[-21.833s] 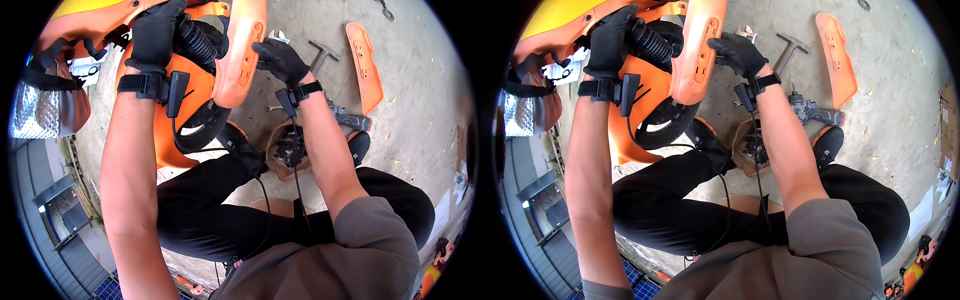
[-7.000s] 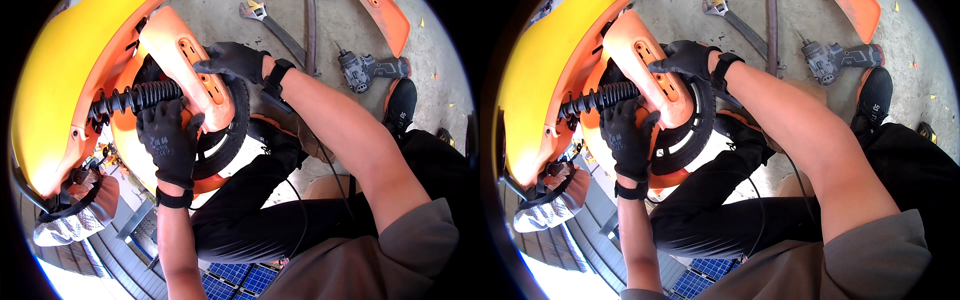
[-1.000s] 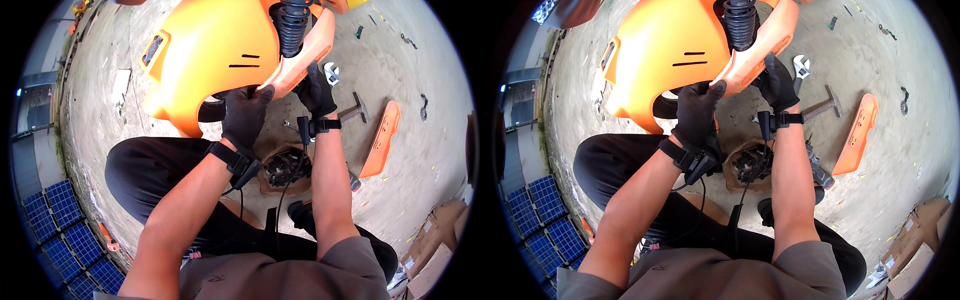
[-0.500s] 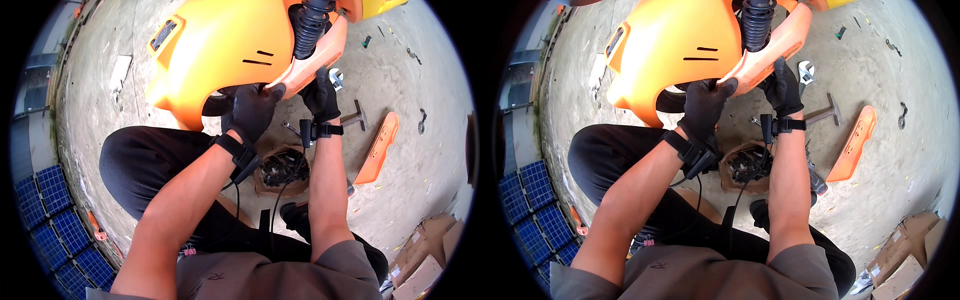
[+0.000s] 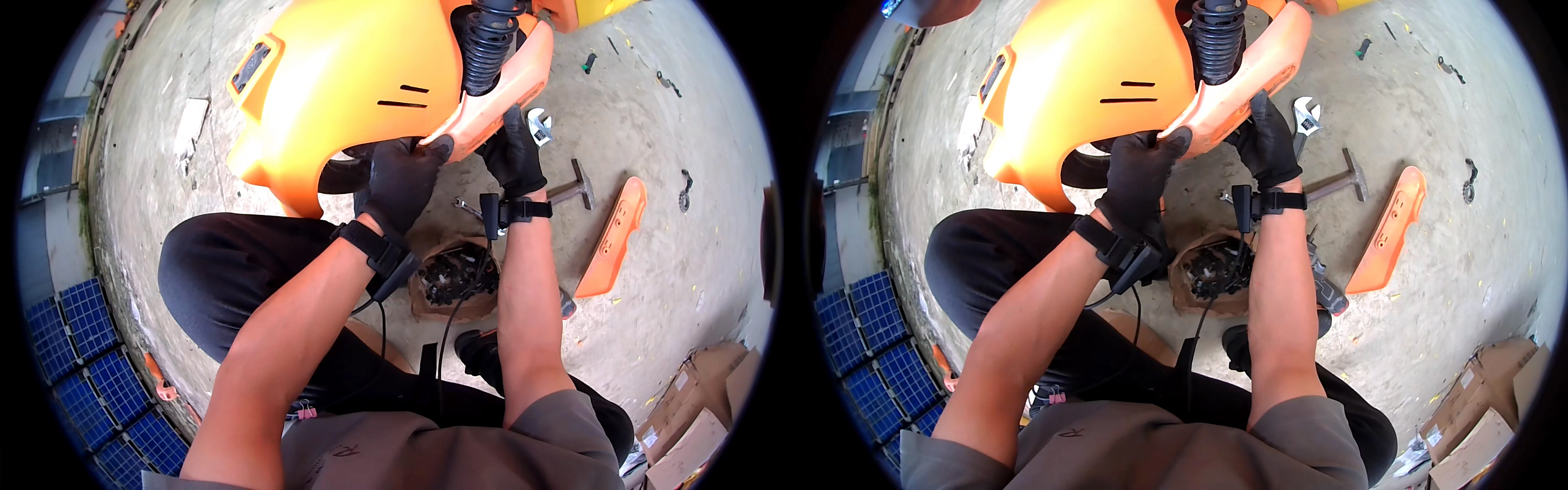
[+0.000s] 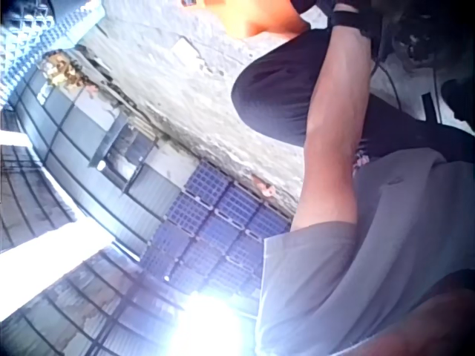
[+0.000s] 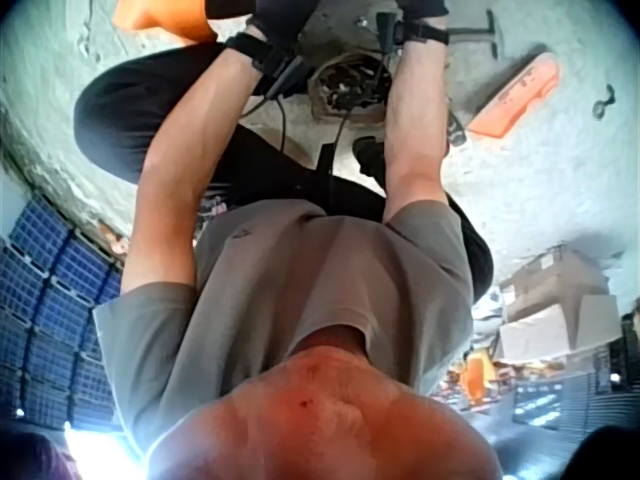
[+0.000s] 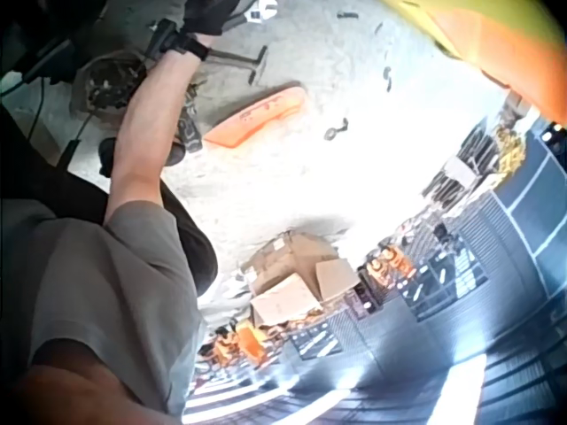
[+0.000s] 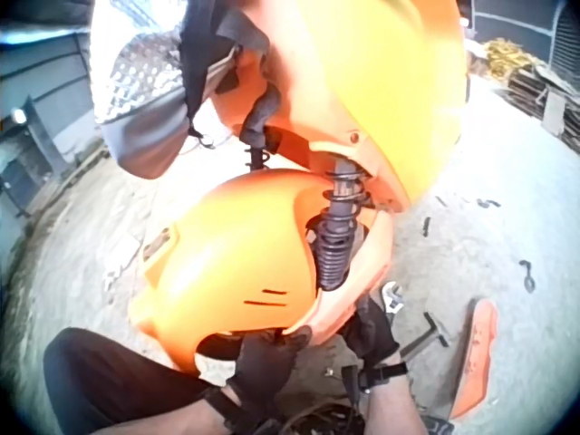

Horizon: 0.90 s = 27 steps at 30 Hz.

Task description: The person removes an orange plastic fender component from the front fork of a motorcycle, uses a hammer and a punch-like tool to tap at a metal mounting point, and then fits a replacement orange plastic fender onto the front wheel assembly.

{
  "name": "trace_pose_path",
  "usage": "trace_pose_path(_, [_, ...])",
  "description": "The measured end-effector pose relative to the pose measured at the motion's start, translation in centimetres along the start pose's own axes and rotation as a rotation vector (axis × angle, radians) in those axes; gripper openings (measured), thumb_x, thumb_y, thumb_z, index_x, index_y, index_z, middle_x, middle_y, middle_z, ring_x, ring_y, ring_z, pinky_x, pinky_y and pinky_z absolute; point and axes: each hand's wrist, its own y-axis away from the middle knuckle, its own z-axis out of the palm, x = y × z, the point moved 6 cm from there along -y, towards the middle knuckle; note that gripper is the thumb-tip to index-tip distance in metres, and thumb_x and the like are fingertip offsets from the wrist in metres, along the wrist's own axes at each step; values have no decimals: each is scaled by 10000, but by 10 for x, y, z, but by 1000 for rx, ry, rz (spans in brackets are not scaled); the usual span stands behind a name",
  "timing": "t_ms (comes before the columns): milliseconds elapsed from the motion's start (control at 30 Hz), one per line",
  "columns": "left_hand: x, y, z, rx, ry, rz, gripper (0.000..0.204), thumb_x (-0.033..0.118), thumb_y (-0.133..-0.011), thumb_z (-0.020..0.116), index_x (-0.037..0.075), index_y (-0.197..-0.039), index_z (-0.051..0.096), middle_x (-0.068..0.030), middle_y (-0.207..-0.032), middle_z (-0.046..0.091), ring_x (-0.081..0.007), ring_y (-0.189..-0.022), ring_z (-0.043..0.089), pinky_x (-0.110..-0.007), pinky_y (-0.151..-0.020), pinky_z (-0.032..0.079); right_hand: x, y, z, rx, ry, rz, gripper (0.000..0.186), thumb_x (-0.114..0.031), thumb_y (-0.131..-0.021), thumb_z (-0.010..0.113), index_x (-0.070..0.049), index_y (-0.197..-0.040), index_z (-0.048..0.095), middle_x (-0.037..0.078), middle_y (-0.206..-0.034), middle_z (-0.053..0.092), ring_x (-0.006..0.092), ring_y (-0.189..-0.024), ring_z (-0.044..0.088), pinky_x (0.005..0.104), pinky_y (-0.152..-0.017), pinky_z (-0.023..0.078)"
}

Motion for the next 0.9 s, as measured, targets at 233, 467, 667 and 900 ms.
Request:
trace_pose_path(233, [4, 2, 0, -20, -28, -34, 299, 126, -927, 754, -55, -1155, 688, -47, -992, 723, -94, -855, 605, -281, -784, 511, 2, 1, 0, 16, -33, -10, 501, -420, -1078, 513, -63, -1428, 519, 93, -1346, 638, 240, -1194, 653, 453, -977, 574])
trace_pose_path(467, [8, 2, 3, 5, -18, -35, 246, 165, -937, 755, -28, -1075, 691, -9, -906, 664, -72, -802, 552, -269, -729, 459, 1, -1, 2, 29, -14, -18, 512, -437, -1077, 507, -64, -1429, 519, 96, -1348, 636, 237, -1196, 652, 446, -975, 575])
trace_pose_path(667, [11, 9, 3, 12, 10, -97, 185, 197, -938, 760, 37, -1001, 694, 67, -770, 573, -23, -661, 470, -231, -603, 380, 0, 0, 1, 1, -1, -10, 508, -425, -1076, 518, -61, -1430, 517, 105, -1351, 633, 234, -1199, 650, 440, -967, 581])
trace_pose_path(900, [6, 19, 1, 105, 206, -116, 140, 77, -921, 674, -7, -1033, 677, -2, -850, 653, -53, -747, 554, -237, -692, 438, -9, 8, -13, -1, -90, -39, 503, -377, -1075, 536, -60, -1463, 493, 91, -1406, 604, 233, -1276, 598, 427, -1068, 511])
